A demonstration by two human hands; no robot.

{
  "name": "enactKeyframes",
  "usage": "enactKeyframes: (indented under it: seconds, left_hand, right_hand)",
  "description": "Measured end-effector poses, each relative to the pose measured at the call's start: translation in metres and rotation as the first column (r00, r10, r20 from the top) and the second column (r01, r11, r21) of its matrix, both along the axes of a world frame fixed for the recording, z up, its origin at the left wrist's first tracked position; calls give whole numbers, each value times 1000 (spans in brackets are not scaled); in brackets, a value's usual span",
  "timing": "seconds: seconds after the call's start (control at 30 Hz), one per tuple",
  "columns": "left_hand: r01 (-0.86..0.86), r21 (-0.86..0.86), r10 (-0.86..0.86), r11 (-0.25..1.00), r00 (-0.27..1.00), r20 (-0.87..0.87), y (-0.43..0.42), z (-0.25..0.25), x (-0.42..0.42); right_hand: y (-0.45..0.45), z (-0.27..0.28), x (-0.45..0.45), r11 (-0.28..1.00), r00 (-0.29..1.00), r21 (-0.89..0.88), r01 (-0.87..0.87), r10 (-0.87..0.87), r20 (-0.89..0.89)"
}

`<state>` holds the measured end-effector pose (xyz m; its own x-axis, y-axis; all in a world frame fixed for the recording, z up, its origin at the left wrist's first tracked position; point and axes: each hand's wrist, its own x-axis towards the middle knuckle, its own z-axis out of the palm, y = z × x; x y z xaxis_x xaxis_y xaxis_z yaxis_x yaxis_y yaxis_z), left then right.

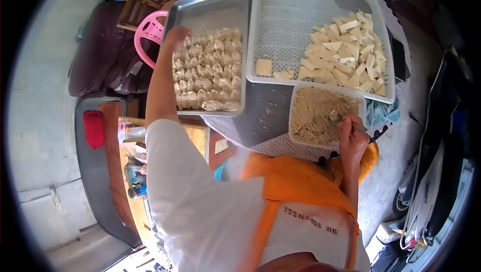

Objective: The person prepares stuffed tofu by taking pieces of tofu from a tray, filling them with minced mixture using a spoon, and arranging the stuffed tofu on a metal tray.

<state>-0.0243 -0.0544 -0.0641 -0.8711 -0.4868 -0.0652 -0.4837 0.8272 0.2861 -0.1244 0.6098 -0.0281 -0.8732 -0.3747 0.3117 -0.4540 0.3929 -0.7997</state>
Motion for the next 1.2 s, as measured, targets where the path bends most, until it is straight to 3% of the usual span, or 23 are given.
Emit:
enactKeyframes:
  seconds: [0.03, 0.07, 0.1, 0.17, 0.27, 0.33, 0.4, 0.47, 0.57, 0.67, 0.77, 0.87, 0.9, 0.97, 1.0, 1.07, 1.2]
  left_hand:
    - [228, -285, -248, 931, 968, -35, -2, -3, -9]
    - [123, -394, -154, 911, 987, -49, 0, -11, -22]
    - [-66, -247, 11, 967, 976, -219, 32, -1, -39]
    - [32, -183, -94, 983, 934, -344, 98, 20, -76]
    - [380, -117, -397, 918, 858, -326, 204, 44, -122]
    - [454, 121, -330, 883, 784, -526, 254, 16, -151]
    - [562, 70, -453, 824, 728, -515, 301, 10, -176]
    - [553, 100, -453, 827, 761, -465, 347, 14, -194]
    - [532, -165, -551, 830, 743, -380, 384, 1, -222]
    - [408, -306, -508, 860, 730, -457, 412, -9, -222]
    - [442, -130, -445, 888, 749, -491, 420, 15, -205]
    - [354, 227, -201, 907, 840, -504, 420, 40, -176]
    - [381, 477, -74, 792, 835, -545, 422, 49, -164]
    - [411, 831, 195, 376, 841, -504, 425, 62, -135]
    - [376, 892, 100, 251, 907, -410, 418, 62, -122]
    - [359, 931, 157, 64, 918, -364, 433, 58, -98]
    - [435, 856, 330, -279, 881, -339, 476, 58, -70]
  right_hand:
    - [0, -1, -1, 1000, 1000, 9, -10, 10, -28]
    - [1, -4, -3, 1000, 998, 25, -14, 15, -57]
    - [3, -6, -4, 999, 996, 46, -13, 17, -88]
    - [3, -2, -3, 999, 996, 36, -6, 9, -85]
    - [1, 2, -2, 1000, 998, 22, 0, 1, -62]
    - [1, -2, -2, 1000, 997, -13, -1, 0, -77]
    - [1, -2, -2, 1000, 995, -1, 1, -1, -96]
    - [1, -4, -2, 1000, 995, -11, 13, -14, -103]
    - [1, -2, 0, 1000, 996, 7, 19, -19, -84]
    - [1, -4, -1, 1000, 995, 7, 23, -22, -93]
    - [3, -7, -1, 1000, 994, 10, 22, -21, -111]
    - [3, -6, -2, 1000, 989, -4, 19, -20, -149]
    - [3, -6, -3, 1000, 990, -1, 16, -16, -141]
    - [4, -5, -3, 1000, 992, 4, 5, -5, -128]
    - [4, -4, -3, 1000, 995, -6, 13, -13, -95]
    - [3, -2, -2, 1000, 999, -22, 20, -21, -34]
    - [6, -3, 1, 955, 988, -282, 96, -58, 141]
